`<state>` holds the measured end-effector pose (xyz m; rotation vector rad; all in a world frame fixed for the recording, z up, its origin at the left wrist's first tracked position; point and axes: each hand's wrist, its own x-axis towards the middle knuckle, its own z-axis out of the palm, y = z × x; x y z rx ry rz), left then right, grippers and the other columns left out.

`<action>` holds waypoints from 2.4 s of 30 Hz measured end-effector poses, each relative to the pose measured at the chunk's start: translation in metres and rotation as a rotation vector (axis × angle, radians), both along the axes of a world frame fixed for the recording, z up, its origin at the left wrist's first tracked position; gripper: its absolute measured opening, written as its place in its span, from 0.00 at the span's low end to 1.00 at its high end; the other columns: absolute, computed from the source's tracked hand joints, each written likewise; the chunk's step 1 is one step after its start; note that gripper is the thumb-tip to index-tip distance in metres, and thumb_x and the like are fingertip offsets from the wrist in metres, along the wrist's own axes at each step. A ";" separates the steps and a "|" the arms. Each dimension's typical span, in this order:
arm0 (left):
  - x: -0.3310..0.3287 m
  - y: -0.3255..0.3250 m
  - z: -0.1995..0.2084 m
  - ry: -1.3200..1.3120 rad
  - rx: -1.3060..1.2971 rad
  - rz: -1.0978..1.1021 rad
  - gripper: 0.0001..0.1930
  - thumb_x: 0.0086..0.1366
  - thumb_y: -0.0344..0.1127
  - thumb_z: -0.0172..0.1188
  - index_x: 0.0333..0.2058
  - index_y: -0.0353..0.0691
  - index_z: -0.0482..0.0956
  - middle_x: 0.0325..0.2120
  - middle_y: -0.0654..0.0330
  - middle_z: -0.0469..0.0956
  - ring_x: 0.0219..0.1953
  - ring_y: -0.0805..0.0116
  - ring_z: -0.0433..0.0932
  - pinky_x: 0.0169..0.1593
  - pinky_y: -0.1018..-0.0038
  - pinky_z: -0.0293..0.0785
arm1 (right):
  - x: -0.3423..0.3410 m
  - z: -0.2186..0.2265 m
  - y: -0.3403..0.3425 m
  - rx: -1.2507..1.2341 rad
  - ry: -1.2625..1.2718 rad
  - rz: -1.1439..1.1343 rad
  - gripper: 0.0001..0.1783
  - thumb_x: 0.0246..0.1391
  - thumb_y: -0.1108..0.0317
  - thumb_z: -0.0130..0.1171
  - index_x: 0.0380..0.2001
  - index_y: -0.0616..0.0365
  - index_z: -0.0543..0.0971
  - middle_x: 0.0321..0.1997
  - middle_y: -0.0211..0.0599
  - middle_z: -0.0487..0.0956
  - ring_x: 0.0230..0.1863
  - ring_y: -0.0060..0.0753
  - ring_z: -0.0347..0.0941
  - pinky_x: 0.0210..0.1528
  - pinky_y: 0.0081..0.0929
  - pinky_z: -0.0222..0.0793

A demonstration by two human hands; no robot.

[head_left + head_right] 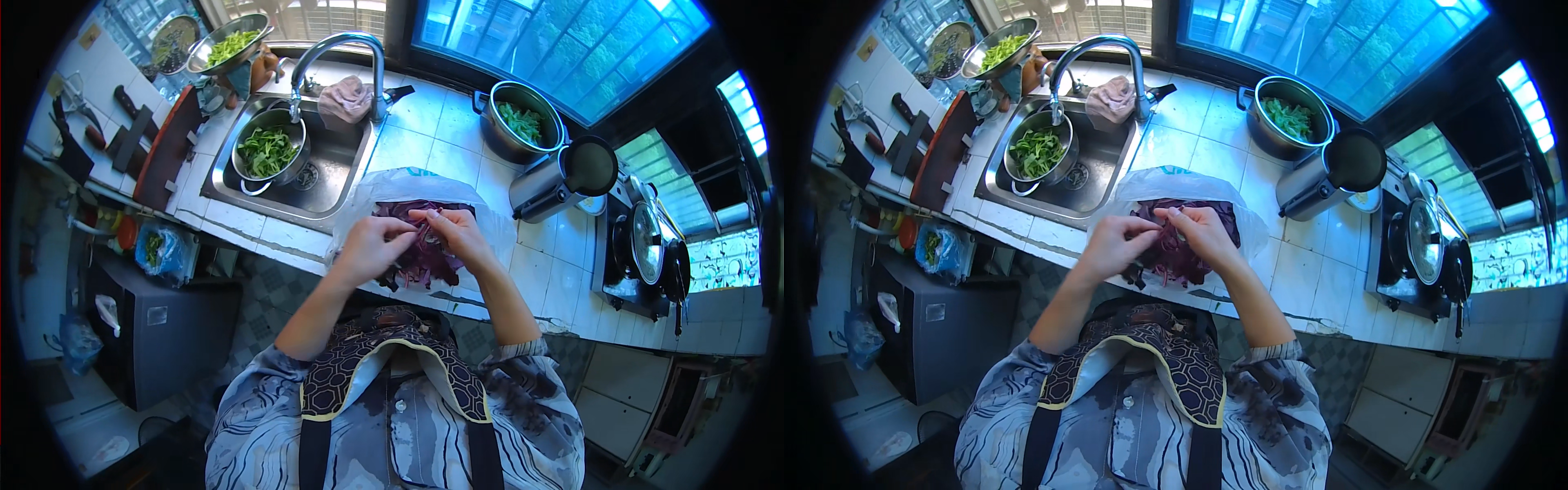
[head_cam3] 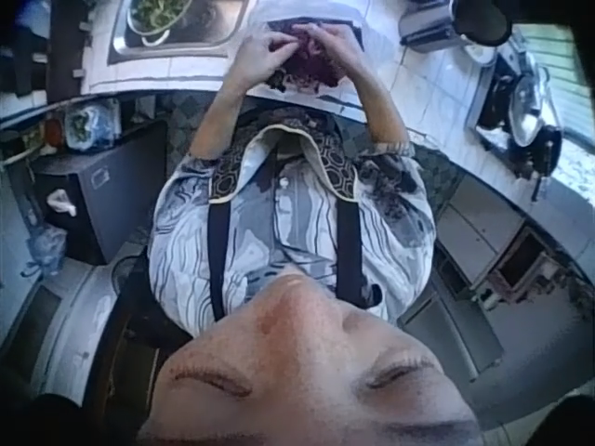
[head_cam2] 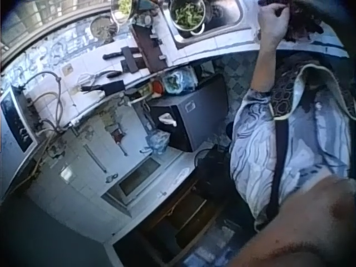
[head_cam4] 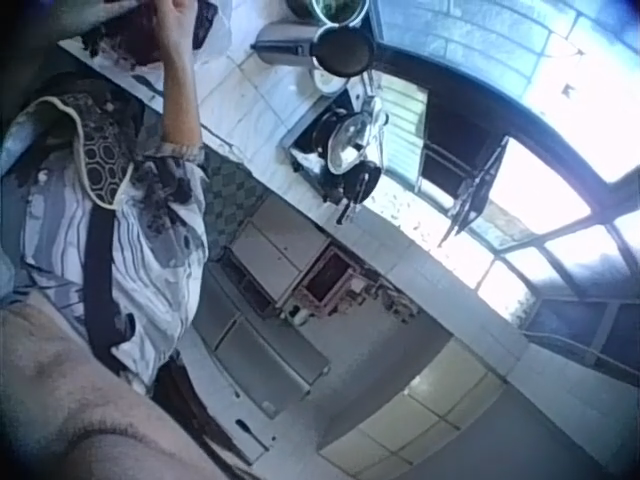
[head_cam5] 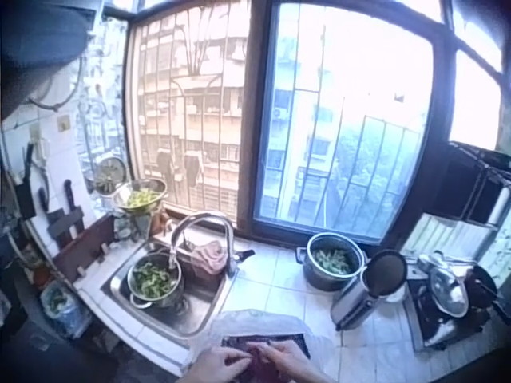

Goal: Sorting purple leafy vegetables into bags and storing them in the refrigerator.

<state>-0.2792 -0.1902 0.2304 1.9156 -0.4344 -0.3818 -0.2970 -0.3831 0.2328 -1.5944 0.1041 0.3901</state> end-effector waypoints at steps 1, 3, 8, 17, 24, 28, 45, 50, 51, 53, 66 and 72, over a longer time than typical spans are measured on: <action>-0.006 -0.006 -0.003 -0.041 -0.016 0.034 0.11 0.57 0.35 0.61 0.37 0.36 0.81 0.27 0.54 0.81 0.28 0.65 0.79 0.34 0.71 0.73 | -0.001 -0.003 0.006 -0.062 -0.014 -0.028 0.19 0.62 0.59 0.47 0.47 0.61 0.78 0.19 0.17 0.69 0.21 0.08 0.58 0.24 0.12 0.52; -0.012 -0.011 -0.009 -0.079 -0.066 0.088 0.11 0.58 0.35 0.60 0.37 0.36 0.81 0.28 0.52 0.80 0.29 0.61 0.80 0.34 0.70 0.73 | -0.007 -0.011 0.019 -0.080 -0.120 -0.085 0.19 0.63 0.60 0.47 0.48 0.62 0.77 0.25 0.20 0.73 0.26 0.09 0.61 0.28 0.11 0.56; -0.027 -0.007 -0.028 -0.151 -0.083 0.133 0.10 0.59 0.34 0.58 0.37 0.34 0.80 0.28 0.51 0.80 0.30 0.60 0.80 0.36 0.70 0.73 | -0.036 -0.034 0.046 -0.144 -0.224 -0.226 0.20 0.63 0.59 0.45 0.47 0.62 0.77 0.31 0.33 0.79 0.30 0.16 0.70 0.35 0.17 0.66; -0.051 -0.015 -0.066 0.422 -0.534 0.160 0.09 0.64 0.31 0.53 0.36 0.31 0.78 0.30 0.63 0.79 0.33 0.80 0.74 0.38 0.82 0.69 | -0.065 -0.055 0.072 -0.164 -0.468 -0.646 0.08 0.57 0.72 0.55 0.37 0.64 0.80 0.25 0.27 0.74 0.26 0.16 0.66 0.29 0.15 0.61; -0.061 -0.017 -0.065 0.723 -0.819 0.179 0.08 0.65 0.31 0.52 0.37 0.34 0.78 0.31 0.65 0.78 0.34 0.80 0.75 0.41 0.83 0.70 | -0.070 -0.058 0.066 -0.531 -0.881 -0.620 0.07 0.49 0.76 0.61 0.34 0.61 0.81 0.19 0.33 0.69 0.18 0.26 0.63 0.19 0.22 0.57; -0.059 -0.015 -0.059 0.892 -0.920 0.169 0.08 0.66 0.31 0.52 0.37 0.35 0.78 0.31 0.65 0.78 0.35 0.79 0.75 0.42 0.83 0.70 | -0.066 -0.058 0.063 -0.523 -0.895 -0.602 0.05 0.51 0.74 0.61 0.33 0.61 0.81 0.20 0.30 0.70 0.18 0.24 0.64 0.21 0.20 0.58; -0.044 -0.009 -0.049 0.369 -0.462 0.093 0.08 0.64 0.30 0.54 0.38 0.32 0.78 0.31 0.67 0.77 0.33 0.84 0.71 0.39 0.85 0.67 | -0.052 -0.047 0.052 0.129 -0.328 -0.530 0.11 0.59 0.65 0.55 0.29 0.62 0.77 0.21 0.23 0.71 0.22 0.14 0.62 0.23 0.16 0.57; -0.052 -0.016 -0.049 0.487 -0.622 0.098 0.07 0.64 0.29 0.54 0.38 0.33 0.78 0.30 0.66 0.77 0.32 0.83 0.72 0.38 0.85 0.68 | -0.058 -0.048 0.052 -0.525 -1.025 -0.552 0.03 0.49 0.74 0.60 0.28 0.60 0.77 0.18 0.35 0.68 0.18 0.30 0.65 0.20 0.25 0.59; -0.054 -0.017 -0.049 0.509 -0.630 0.099 0.07 0.64 0.29 0.54 0.37 0.33 0.78 0.30 0.66 0.77 0.32 0.83 0.72 0.38 0.85 0.68 | -0.058 -0.047 0.049 -0.552 -1.102 -0.519 0.03 0.47 0.77 0.61 0.28 0.60 0.77 0.19 0.36 0.69 0.17 0.33 0.65 0.18 0.25 0.58; -0.058 -0.021 -0.050 0.561 -0.650 0.118 0.07 0.64 0.29 0.54 0.37 0.34 0.77 0.30 0.65 0.77 0.31 0.82 0.72 0.37 0.85 0.68 | -0.061 -0.042 0.045 -0.596 -1.141 -0.460 0.04 0.47 0.77 0.61 0.28 0.60 0.77 0.19 0.35 0.69 0.17 0.32 0.65 0.18 0.25 0.58; -0.004 0.045 -0.048 0.740 -0.731 0.110 0.05 0.66 0.34 0.52 0.36 0.40 0.74 0.30 0.64 0.78 0.28 0.79 0.75 0.35 0.82 0.72 | -0.021 -0.084 -0.023 0.047 -0.007 -0.561 0.16 0.64 0.62 0.38 0.32 0.61 0.71 0.27 0.41 0.75 0.25 0.32 0.74 0.33 0.29 0.71; 0.039 0.024 -0.075 0.633 -0.456 -0.053 0.08 0.68 0.35 0.48 0.34 0.39 0.73 0.27 0.64 0.74 0.30 0.78 0.71 0.37 0.80 0.67 | 0.036 -0.129 -0.049 -1.088 0.124 -0.092 0.33 0.51 0.43 0.48 0.51 0.57 0.72 0.50 0.52 0.75 0.48 0.55 0.72 0.48 0.48 0.66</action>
